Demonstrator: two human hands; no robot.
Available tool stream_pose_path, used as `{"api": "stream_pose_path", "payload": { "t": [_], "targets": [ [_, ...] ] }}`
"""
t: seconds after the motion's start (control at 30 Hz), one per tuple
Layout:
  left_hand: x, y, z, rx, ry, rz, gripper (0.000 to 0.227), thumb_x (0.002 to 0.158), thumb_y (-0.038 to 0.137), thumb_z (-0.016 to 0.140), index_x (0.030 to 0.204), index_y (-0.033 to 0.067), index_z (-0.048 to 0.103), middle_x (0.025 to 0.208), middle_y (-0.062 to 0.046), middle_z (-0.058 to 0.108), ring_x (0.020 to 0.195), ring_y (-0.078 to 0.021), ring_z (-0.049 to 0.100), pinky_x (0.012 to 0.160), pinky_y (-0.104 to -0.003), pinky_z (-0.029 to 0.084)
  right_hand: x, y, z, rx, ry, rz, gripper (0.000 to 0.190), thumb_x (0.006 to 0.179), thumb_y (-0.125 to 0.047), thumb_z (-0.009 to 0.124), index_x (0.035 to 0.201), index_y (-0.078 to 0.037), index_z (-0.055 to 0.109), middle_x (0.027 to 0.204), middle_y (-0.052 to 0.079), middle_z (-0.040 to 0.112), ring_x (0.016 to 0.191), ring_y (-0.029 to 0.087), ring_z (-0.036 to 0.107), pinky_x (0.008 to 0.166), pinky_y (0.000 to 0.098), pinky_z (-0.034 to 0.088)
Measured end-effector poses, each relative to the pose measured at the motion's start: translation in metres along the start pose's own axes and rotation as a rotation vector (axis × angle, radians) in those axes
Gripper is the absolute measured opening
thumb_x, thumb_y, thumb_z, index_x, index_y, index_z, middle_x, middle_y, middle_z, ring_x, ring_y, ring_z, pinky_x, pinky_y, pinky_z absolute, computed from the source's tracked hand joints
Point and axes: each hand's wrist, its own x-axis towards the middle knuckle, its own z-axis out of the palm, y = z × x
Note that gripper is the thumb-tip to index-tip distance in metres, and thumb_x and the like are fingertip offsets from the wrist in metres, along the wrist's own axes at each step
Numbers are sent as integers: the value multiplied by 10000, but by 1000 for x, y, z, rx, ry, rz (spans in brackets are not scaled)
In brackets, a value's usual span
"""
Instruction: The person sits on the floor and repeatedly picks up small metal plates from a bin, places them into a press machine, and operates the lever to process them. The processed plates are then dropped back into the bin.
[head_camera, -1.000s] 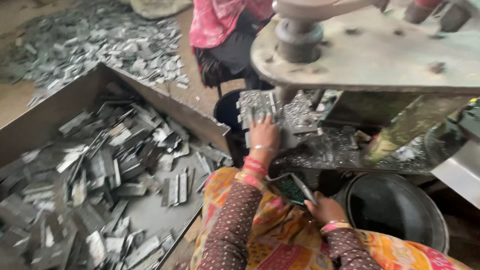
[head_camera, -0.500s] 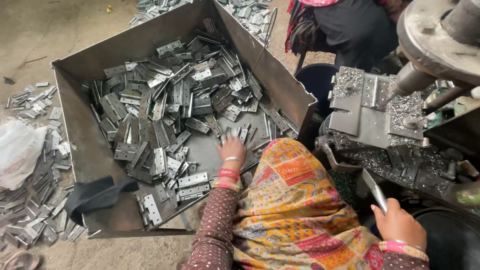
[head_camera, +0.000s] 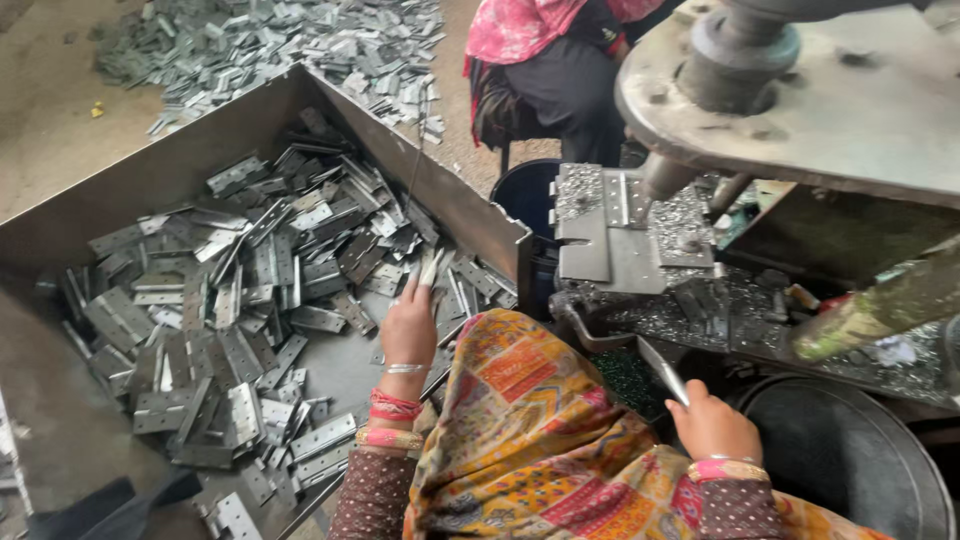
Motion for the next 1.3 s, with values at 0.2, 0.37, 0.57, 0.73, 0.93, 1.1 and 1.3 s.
{"api": "stream_pose_path", "payload": {
  "t": [0.2,0.37,0.57,0.73,0.93,1.1,1.3],
  "targets": [
    [47,140,-21,46,387,371,341,965,176,649,1304,138,670,1398,-145,578,1211,-337,586,1130,-519,444,-1,-6,-8,30,-11,-11,378,917,-503,631,1030,-150,556,820,115,754,780,369,746,672,524,590],
    [34,215,17,59,36,486,475,859,292,688,1295,106,662,1414,-198,550,1353,-408,482,1189,-564,272,-2,-9,-10,53,-8,-31,369,908,-481,648,1044,-151,557,850,116,750,792,382,744,695,504,601],
    [29,218,35,155,6,287,621,844,342,615,1347,-21,615,1471,-186,510,1386,-322,482,1211,-532,243,3,-8,-4,89,-31,-51,383,904,-477,657,1071,-147,557,832,115,751,797,385,742,704,509,600],
    [7,238,41,-33,80,446,505,1009,347,538,1313,-44,635,1479,-214,545,1407,-357,491,1240,-503,251,6,-8,-5,91,-41,-42,405,907,-488,647,1121,-154,566,843,120,756,814,381,748,715,509,604],
    [19,261,53,-89,-99,410,428,1006,348,516,1121,-5,729,1411,-210,584,1387,-371,492,1181,-540,284,8,-8,-18,90,-138,-21,443,918,-503,668,1109,-111,587,892,170,766,881,400,742,781,518,594],
    [32,271,43,-17,-215,384,478,1025,400,468,1112,27,754,1409,-213,584,1351,-368,512,1160,-528,304,34,-14,-53,60,-310,-10,411,922,-435,704,1144,-95,644,1047,186,756,1011,384,738,899,497,586],
    [32,268,14,-11,-470,338,657,1016,601,458,1025,35,792,1392,-190,581,1340,-357,503,1187,-517,263,60,-32,-92,-71,-490,22,462,935,-451,716,1232,-99,703,1240,172,701,1176,369,679,1014,476,545]
  ]
}}
